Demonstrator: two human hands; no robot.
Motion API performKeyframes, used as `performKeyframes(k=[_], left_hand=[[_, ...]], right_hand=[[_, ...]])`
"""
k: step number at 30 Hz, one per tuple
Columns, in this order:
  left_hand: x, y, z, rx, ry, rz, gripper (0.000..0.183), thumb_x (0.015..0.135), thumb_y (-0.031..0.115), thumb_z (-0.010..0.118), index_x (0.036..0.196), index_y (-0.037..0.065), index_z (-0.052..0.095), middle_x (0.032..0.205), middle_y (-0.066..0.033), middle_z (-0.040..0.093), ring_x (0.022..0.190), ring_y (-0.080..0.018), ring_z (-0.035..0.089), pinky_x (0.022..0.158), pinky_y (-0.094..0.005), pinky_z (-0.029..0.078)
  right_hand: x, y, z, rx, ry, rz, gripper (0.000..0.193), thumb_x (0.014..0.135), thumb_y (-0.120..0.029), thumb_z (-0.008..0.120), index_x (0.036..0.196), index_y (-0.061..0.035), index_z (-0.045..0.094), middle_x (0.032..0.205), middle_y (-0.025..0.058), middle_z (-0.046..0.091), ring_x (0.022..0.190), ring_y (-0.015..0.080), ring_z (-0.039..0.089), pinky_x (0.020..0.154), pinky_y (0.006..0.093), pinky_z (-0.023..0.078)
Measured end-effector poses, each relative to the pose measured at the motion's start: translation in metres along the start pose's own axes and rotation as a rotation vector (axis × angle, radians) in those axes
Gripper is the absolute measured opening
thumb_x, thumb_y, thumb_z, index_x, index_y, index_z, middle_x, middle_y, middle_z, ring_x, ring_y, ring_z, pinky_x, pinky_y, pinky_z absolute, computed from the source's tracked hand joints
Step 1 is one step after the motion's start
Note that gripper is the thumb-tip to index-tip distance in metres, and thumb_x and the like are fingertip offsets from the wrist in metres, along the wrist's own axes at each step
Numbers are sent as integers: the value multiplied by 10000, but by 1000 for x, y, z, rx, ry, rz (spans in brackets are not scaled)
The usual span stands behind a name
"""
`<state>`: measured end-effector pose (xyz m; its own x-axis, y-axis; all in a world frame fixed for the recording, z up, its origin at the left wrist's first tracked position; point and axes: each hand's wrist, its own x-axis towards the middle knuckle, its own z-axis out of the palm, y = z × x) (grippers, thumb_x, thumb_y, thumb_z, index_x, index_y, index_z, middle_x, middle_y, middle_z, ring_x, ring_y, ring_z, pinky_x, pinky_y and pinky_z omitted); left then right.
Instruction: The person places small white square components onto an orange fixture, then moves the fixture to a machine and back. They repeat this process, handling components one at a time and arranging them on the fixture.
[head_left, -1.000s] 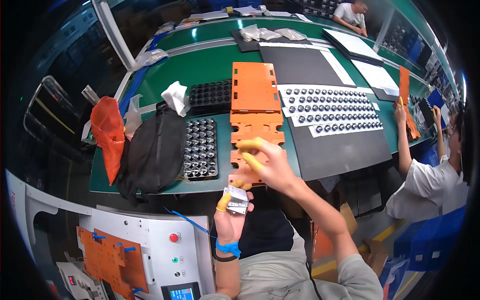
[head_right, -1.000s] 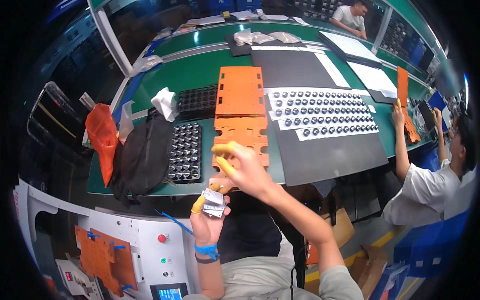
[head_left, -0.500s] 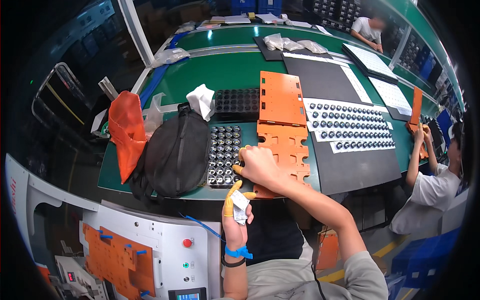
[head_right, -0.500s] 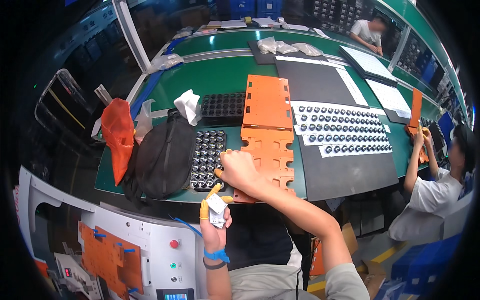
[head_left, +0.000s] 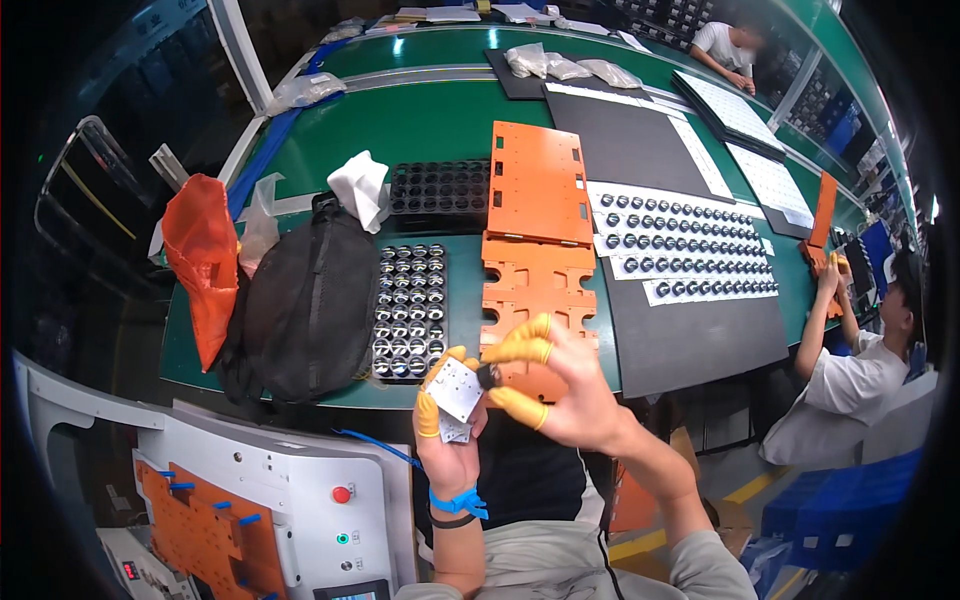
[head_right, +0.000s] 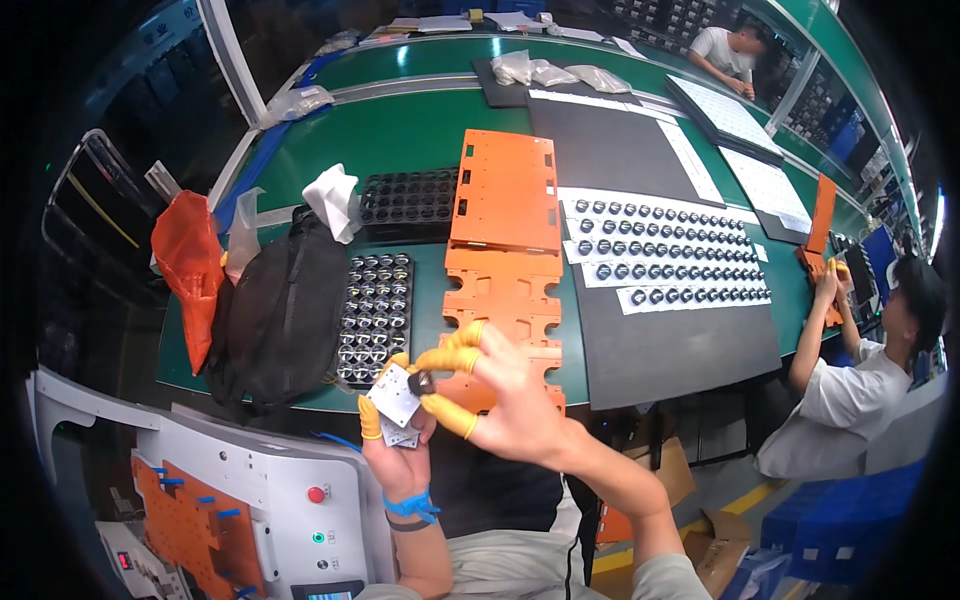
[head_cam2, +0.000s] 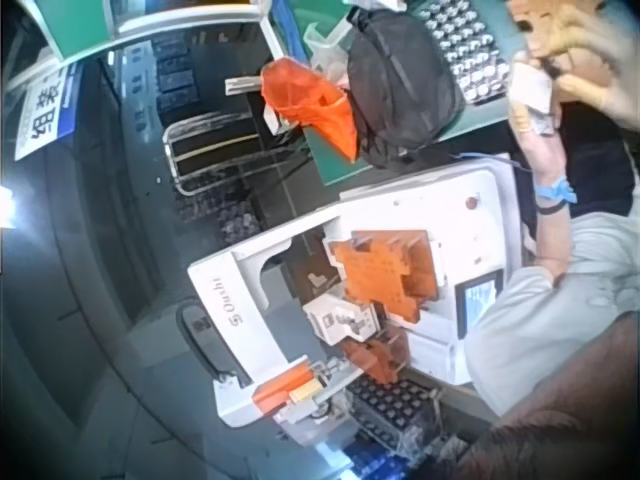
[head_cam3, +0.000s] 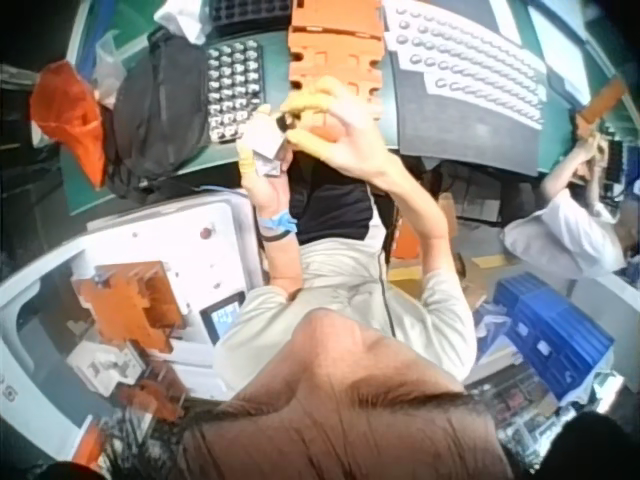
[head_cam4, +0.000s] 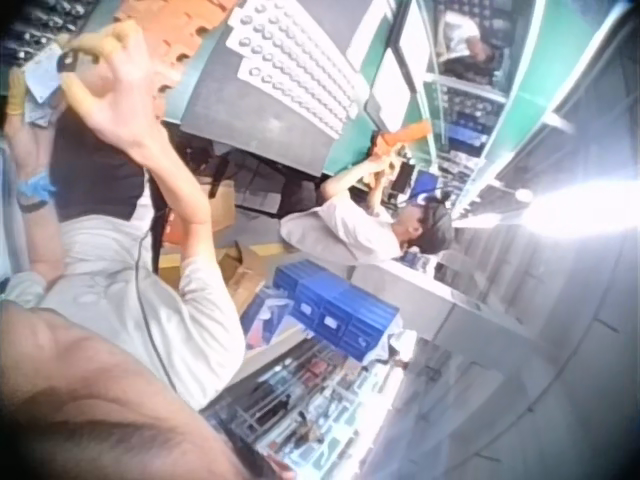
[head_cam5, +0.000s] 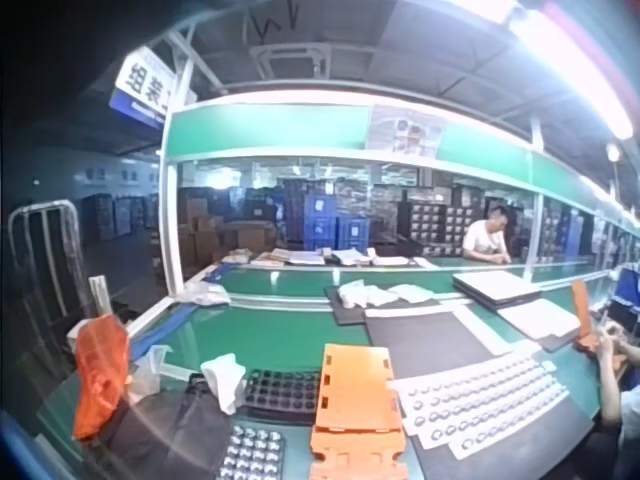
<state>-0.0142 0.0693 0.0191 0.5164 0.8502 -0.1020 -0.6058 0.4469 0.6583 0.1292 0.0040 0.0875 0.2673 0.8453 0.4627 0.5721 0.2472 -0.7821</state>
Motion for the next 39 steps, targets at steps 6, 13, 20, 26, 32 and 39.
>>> performKeyframes(k=[6, 13, 20, 26, 32, 39], left_hand=[[-3, 0, 11, 236, -75, 106, 687, 969, 507, 569, 1409, -17, 500, 1055, -50, 669, 746, -57, 569, 519, -182, 359], [0, -7, 0, 402, -85, 214, 612, 928, 363, 698, 1353, -50, 547, 1135, -85, 657, 929, -118, 604, 773, -247, 444], [0, -13, 8, 553, -106, 422, 598, 886, 284, 783, 1314, -72, 564, 1265, -148, 600, 1153, -234, 599, 998, -350, 475], [-1, -16, 6, 616, -114, 435, 606, 882, 338, 772, 1301, -56, 582, 1257, -149, 604, 1162, -251, 590, 1013, -368, 454], [-1, -14, 8, 645, -97, 438, 588, 874, 329, 782, 1283, -53, 600, 1240, -156, 626, 1134, -253, 611, 988, -359, 467], [3, -15, 1, 708, -176, 487, 579, 858, 304, 812, 1272, -49, 616, 1167, -127, 643, 1001, -203, 662, 832, -314, 548]], right_hand=[[-7, 13, 0, -16, -15, 48, 432, 758, -106, 831, 1175, -74, 724, 973, 88, 573, 920, 251, 556, 802, 362, 461], [-8, 20, 0, -83, -34, 107, 375, 764, -132, 830, 1117, -48, 736, 885, 79, 617, 840, 260, 581, 745, 370, 459], [-7, 17, -6, -130, -74, 140, 304, 778, -124, 812, 1064, -49, 744, 847, 86, 630, 769, 274, 575, 682, 384, 436], [-7, 18, -13, -185, -105, 86, 302, 797, -120, 797, 1086, -51, 746, 844, 92, 636, 771, 275, 596, 693, 376, 453], [-12, 12, -11, -264, -127, 96, 295, 815, -124, 756, 1096, -36, 742, 797, 108, 610, 749, 294, 580, 672, 408, 438], [-15, 13, -15, -314, -151, 140, 244, 817, -106, 742, 1044, -16, 748, 769, 109, 619, 700, 297, 602, 617, 398, 468]])
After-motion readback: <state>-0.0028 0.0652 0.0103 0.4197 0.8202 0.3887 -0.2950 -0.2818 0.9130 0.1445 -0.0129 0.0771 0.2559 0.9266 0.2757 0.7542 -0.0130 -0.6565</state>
